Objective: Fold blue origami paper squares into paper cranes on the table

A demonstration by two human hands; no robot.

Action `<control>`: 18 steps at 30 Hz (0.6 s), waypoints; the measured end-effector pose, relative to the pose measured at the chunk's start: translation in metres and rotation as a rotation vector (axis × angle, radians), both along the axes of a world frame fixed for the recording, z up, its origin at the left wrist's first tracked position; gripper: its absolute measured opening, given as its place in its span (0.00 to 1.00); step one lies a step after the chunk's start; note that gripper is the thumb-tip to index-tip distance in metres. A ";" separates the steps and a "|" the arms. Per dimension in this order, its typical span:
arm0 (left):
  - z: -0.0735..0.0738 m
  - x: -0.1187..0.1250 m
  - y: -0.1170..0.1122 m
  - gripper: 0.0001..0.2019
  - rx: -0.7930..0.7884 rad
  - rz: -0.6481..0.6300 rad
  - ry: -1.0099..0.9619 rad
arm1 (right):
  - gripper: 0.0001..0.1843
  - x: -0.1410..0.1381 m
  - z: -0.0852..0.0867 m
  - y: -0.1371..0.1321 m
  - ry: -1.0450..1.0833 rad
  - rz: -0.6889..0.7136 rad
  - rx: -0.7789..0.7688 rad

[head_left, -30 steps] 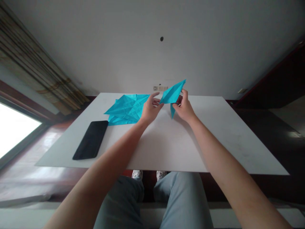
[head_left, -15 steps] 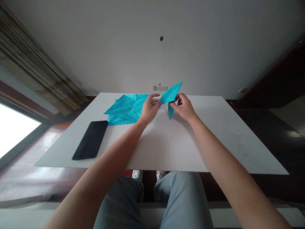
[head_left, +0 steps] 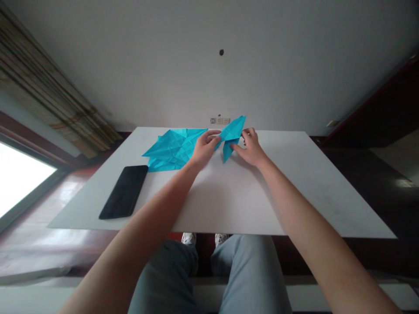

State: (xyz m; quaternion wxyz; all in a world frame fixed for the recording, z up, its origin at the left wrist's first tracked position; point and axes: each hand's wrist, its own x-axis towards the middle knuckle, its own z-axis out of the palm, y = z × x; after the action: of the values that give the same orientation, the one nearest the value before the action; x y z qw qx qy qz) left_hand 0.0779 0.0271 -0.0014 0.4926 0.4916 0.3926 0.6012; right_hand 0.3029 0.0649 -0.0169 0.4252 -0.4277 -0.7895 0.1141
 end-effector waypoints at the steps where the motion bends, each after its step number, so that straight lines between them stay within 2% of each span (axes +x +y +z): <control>1: 0.000 0.000 -0.001 0.10 -0.009 -0.020 -0.008 | 0.20 -0.001 0.000 0.000 0.008 0.000 -0.003; 3: 0.001 0.000 -0.003 0.11 -0.022 -0.047 -0.008 | 0.20 -0.003 0.000 0.000 0.022 0.006 -0.007; 8: 0.000 -0.002 -0.001 0.14 -0.009 -0.021 0.020 | 0.10 -0.001 0.005 0.004 0.045 -0.004 -0.011; 12: -0.005 -0.010 0.008 0.13 0.037 0.087 0.056 | 0.09 0.003 0.012 0.003 0.022 0.004 -0.012; 18: -0.011 -0.017 0.017 0.08 0.166 0.267 0.199 | 0.06 0.006 0.028 -0.010 -0.077 0.068 0.010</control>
State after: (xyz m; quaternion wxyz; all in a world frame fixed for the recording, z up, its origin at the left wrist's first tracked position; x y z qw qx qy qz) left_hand 0.0609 0.0443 -0.0128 0.3252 0.5311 0.4502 0.6399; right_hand 0.3093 0.0545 0.0109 0.3925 -0.4024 -0.8200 0.1078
